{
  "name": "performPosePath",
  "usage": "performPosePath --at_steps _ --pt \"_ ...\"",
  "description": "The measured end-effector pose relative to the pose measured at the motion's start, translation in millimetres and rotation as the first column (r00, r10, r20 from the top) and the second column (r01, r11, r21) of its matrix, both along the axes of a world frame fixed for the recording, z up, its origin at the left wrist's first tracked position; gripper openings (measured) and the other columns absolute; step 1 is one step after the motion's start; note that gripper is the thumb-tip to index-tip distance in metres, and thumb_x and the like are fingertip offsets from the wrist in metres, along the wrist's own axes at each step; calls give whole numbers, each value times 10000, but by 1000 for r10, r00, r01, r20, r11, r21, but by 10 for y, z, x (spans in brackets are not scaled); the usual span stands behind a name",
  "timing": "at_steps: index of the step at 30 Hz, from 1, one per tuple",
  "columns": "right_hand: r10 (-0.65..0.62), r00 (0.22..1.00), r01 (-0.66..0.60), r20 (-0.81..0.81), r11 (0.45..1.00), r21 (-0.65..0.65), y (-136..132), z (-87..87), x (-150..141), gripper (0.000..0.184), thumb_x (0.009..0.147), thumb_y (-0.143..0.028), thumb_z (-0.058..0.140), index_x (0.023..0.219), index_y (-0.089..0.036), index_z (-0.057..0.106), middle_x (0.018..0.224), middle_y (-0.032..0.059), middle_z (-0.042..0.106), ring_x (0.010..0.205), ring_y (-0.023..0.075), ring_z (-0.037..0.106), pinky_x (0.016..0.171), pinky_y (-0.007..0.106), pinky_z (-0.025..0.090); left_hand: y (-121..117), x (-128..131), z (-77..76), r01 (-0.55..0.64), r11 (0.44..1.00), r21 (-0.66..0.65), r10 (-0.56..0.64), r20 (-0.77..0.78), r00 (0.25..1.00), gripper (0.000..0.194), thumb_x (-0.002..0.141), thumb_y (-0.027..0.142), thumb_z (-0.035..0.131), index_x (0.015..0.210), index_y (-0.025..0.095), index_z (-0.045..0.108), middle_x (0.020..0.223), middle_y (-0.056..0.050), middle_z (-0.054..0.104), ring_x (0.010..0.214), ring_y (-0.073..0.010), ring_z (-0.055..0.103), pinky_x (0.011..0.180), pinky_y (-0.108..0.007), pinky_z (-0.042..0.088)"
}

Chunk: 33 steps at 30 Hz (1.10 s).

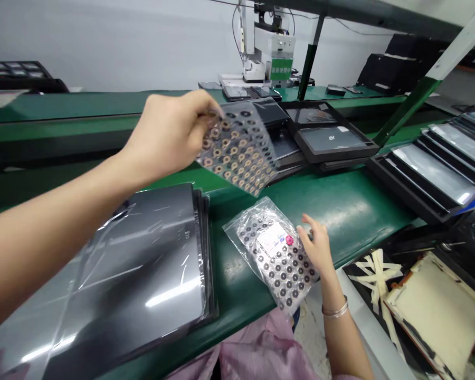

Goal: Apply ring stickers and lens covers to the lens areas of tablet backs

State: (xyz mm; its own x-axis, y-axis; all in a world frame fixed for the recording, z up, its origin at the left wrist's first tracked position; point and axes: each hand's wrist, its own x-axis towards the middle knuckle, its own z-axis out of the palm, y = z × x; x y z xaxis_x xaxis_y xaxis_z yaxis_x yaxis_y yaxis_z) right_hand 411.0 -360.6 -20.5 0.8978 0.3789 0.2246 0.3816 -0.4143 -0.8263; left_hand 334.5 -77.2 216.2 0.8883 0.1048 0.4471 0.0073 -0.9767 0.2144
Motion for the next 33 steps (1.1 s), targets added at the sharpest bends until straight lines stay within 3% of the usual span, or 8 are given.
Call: performPosePath --at_steps 7,10,14,19,22,27,29,33 --pt "46 959 136 -280 793 594 -153 525 -17 444 738 -658 521 926 -256 544 836 24 568 628 146 470 535 291 408 -582 338 -179 378 846 -375 -313 225 923 160 851 65 453 892 180 558 910 5 656 886 -147 618 822 -256 450" --pt "-237 931 352 -277 787 507 -346 505 70 367 699 -562 596 752 -239 432 646 -57 396 512 97 354 477 242 348 -689 465 -418 407 787 -464 -439 42 898 234 918 169 393 1129 189 492 983 1 659 919 -143 628 806 -246 475" --pt "-510 830 556 -224 783 278 -603 180 215 379 684 -552 598 748 -212 445 600 -60 390 498 100 343 497 271 361 -566 511 -897 153 950 -273 -281 -530 800 363 941 213 396 1287 104 391 1186 -130 612 1075 -193 594 873 -269 468" --pt "-684 729 684 27 725 -83 -775 -88 17 640 654 -553 637 1088 -90 553 1029 192 548 1051 386 467 885 548 347 -351 431 -1518 71 987 -142 -158 -819 552 206 856 295 616 956 114 625 982 -79 670 904 -202 647 807 -385 523" --pt "-564 814 580 135 790 -198 -715 -126 -308 635 759 -568 542 1200 -111 531 1175 212 517 1127 385 455 927 537 349 -363 408 -1566 105 980 -169 -199 -815 545 159 838 267 623 894 120 642 945 -78 677 894 -202 645 789 -374 522" --pt "-17 988 81 156 905 -417 -347 -269 -709 539 874 -553 451 1255 -178 521 1264 182 520 1143 338 503 908 481 430 -476 462 -1142 180 927 -329 -365 -675 641 167 808 244 540 842 137 662 913 -110 707 887 -247 664 729 -315 507" --pt "3 981 82 195 902 -423 -217 -320 -725 544 900 -513 435 1334 -185 450 1341 184 464 1222 341 449 964 500 397 -496 449 -979 197 783 -590 -593 -615 520 191 833 280 505 870 170 656 929 -62 719 819 -198 682 685 -276 521" --pt "-17 987 64 157 952 -301 -133 -344 -575 658 895 -453 450 1442 -141 258 1450 200 325 1343 340 306 1033 535 335 -506 339 -834 -5 178 -984 -949 -173 262 392 776 151 488 1138 212 625 1235 -20 631 1046 -208 642 824 -304 538"
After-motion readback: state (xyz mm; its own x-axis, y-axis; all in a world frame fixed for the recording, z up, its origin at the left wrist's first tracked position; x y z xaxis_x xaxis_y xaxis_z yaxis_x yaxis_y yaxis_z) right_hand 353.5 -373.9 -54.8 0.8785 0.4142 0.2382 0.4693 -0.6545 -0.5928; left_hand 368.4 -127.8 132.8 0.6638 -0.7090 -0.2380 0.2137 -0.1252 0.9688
